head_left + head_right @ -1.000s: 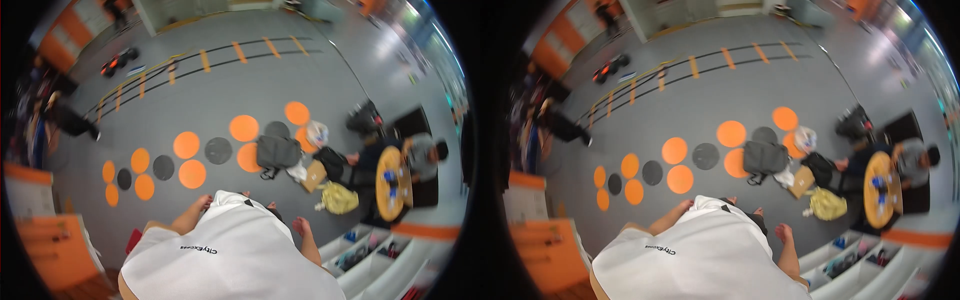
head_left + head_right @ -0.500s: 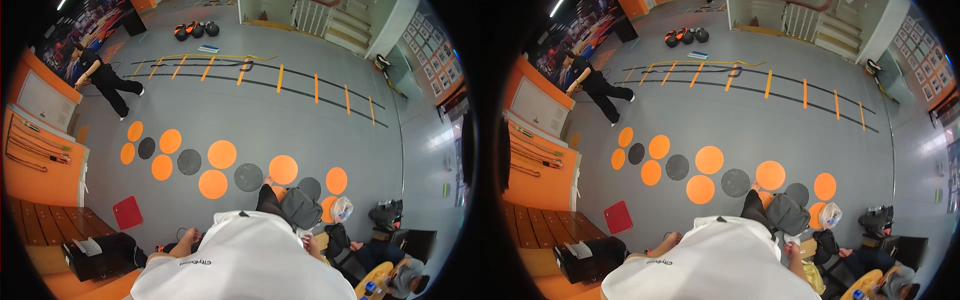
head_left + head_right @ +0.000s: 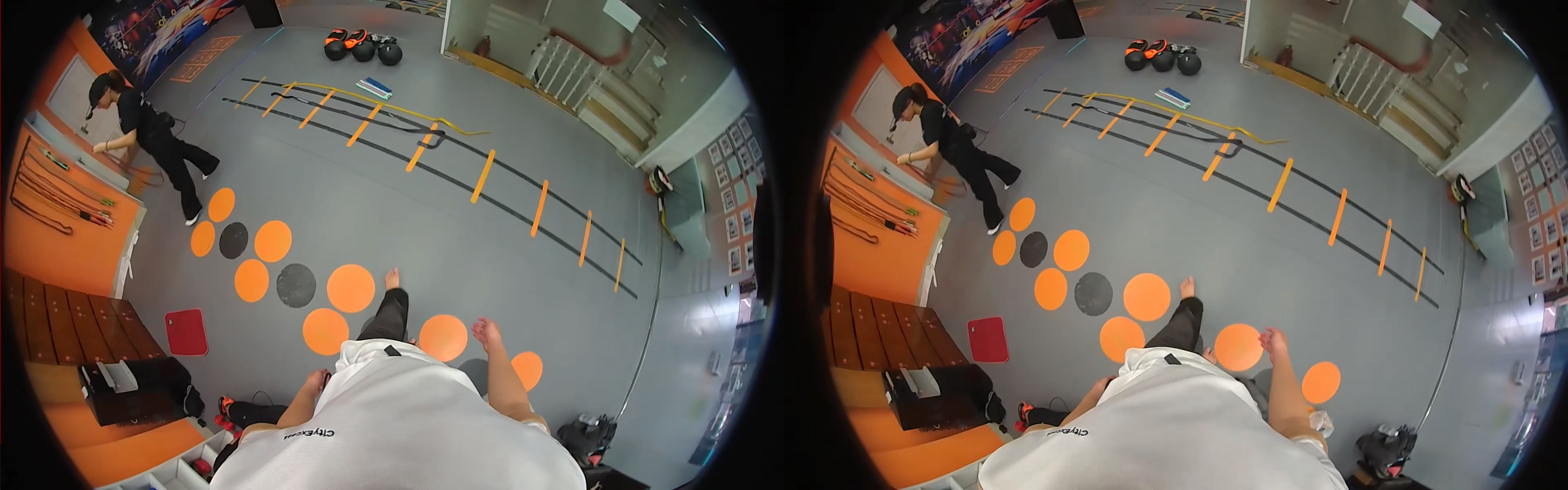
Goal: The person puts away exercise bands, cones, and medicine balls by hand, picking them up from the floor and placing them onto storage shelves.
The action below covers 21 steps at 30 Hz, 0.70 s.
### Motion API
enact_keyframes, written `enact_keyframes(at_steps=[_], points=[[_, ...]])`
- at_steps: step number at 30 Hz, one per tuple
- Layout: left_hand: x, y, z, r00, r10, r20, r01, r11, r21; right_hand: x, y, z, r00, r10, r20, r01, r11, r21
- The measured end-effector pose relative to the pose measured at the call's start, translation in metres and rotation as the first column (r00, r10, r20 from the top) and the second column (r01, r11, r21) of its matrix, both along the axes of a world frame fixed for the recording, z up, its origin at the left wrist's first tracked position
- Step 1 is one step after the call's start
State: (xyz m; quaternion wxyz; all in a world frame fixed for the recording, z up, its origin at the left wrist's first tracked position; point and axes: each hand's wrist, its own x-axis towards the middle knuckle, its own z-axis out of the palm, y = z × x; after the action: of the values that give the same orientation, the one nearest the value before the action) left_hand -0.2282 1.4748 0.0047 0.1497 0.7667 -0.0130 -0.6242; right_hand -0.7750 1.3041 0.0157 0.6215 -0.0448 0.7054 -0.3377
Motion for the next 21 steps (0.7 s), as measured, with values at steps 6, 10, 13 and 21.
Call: enact_keyframes(at_steps=[6,10,13,21], points=[[-0.010,-0.109,-0.024,0.963,-0.264,-0.050,0.267,0.962,0.055,0.019,-0.152,0.012,0.978,0.209,-0.019,-0.210,0.970,-0.118],[0.007,-0.259,-0.025,0.993,-0.087,-0.083,0.080,0.993,-0.092,-0.001,-0.170,0.012,0.993,0.083,0.087,-0.094,0.988,0.124],[0.012,-0.410,0.002,0.997,0.014,0.070,0.010,0.945,-0.327,-0.038,-0.178,-0.016,0.974,0.206,0.089,-0.220,0.955,0.197],[0.002,-0.692,0.082,0.985,-0.081,0.153,0.135,0.914,-0.383,-0.046,-0.290,-0.017,0.975,-0.217,-0.042,0.219,0.918,0.330]])
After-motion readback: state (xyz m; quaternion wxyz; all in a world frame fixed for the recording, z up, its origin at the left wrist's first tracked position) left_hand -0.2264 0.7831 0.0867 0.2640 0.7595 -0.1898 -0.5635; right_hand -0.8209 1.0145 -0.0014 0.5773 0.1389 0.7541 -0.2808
